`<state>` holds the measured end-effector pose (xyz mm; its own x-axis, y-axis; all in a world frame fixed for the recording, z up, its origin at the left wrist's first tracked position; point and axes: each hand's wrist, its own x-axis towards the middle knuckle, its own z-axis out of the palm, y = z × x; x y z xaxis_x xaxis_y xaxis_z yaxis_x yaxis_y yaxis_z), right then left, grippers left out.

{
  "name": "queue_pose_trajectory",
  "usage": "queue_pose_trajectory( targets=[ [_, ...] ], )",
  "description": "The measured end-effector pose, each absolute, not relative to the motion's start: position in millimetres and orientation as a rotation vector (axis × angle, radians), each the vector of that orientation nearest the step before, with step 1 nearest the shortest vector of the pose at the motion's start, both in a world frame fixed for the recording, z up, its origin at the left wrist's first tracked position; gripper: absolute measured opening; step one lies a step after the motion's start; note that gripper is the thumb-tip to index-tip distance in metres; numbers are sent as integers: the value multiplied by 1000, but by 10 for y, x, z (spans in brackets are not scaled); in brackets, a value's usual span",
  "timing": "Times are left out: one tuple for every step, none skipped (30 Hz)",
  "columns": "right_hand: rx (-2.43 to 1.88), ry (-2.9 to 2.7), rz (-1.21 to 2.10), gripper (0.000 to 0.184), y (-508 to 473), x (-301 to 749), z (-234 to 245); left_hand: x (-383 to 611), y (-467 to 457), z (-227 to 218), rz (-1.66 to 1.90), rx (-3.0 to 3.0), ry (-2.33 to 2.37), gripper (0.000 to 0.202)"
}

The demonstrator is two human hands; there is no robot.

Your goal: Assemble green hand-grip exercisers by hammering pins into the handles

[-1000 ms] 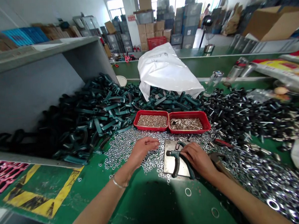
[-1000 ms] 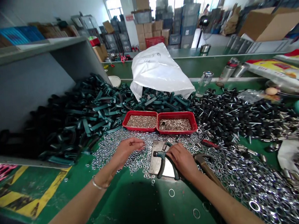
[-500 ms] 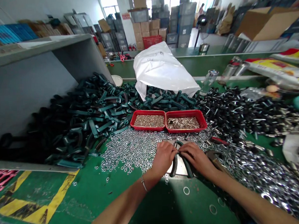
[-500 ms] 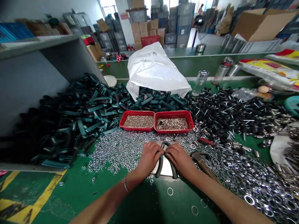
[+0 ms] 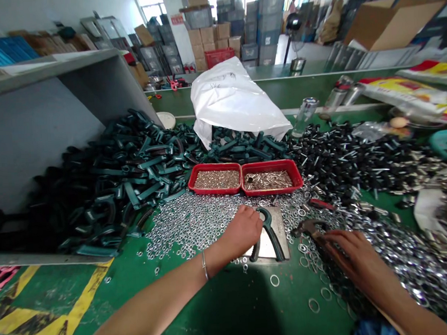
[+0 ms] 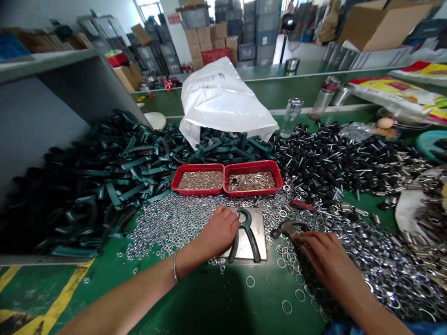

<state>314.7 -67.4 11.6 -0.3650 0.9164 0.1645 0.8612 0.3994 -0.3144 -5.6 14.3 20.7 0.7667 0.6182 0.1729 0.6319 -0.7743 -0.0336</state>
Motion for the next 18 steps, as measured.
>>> queue_pose_trajectory(
  targets=[
    [-1574,-2390,193,30,-705,3192,109,-33,140,233,-204,-2883,-962,26],
    [-1597,-2428,137,32,-734,3227,94,-18,126,251,-185,-2901,-931,26],
    [-1618,-2464,92,33,-759,3255,70,-12,103,263,-178,-2919,-935,26],
    [-1640,-2494,64,31,-781,3277,41,-20,77,273,-186,-2940,-984,25],
    [-1662,-2513,55,29,-796,3296,10,-41,53,282,-211,-2970,-1067,25],
    [-1684,-2521,68,27,-804,3313,-20,-77,41,294,-253,-3009,-1164,24],
    [-1698,-2518,103,26,-804,3329,-45,-127,48,312,-314,-3045,-1263,24],
    [-1702,-2503,149,26,-796,3344,-60,-189,83,338,-401,-3061,-1355,24],
    [-1697,-2478,192,26,-781,3357,-62,-263,153,371,-502,-3053,-1432,25],
    [-1686,-2441,226,26,-762,3367,-48,-346,258,412,-597,-3008,-1498,26],
    [-1678,-2395,261,26,-741,3370,-19,-439,398,456,-669,-2915,-1576,26],
    [-1687,-2335,311,27,-722,3364,25,-538,566,501,-682,-2804,-1675,26],
    [-1714,-2266,383,29,-706,3346,83,-643,752,543,-629,-2680,-1794,26],
    [-1748,-2196,484,31,-696,3314,153,-748,944,578,-499,-2555,-1924,25],
    [-1773,-2137,617,33,-693,3266,233,-848,1129,603,-324,-2473,-2046,24],
    [-1788,-2089,758,33,-697,3203,319,-937,1296,616,-231,-2431,-2122,21],
    [-1786,-2061,891,33,-708,3125,410,-1009,1438,615,-148,-2423,-2177,18],
    [-1765,-2052,992,32,-721,3035,501,-1062,1551,601,-96,-2438,-2208,16]
  ],
)
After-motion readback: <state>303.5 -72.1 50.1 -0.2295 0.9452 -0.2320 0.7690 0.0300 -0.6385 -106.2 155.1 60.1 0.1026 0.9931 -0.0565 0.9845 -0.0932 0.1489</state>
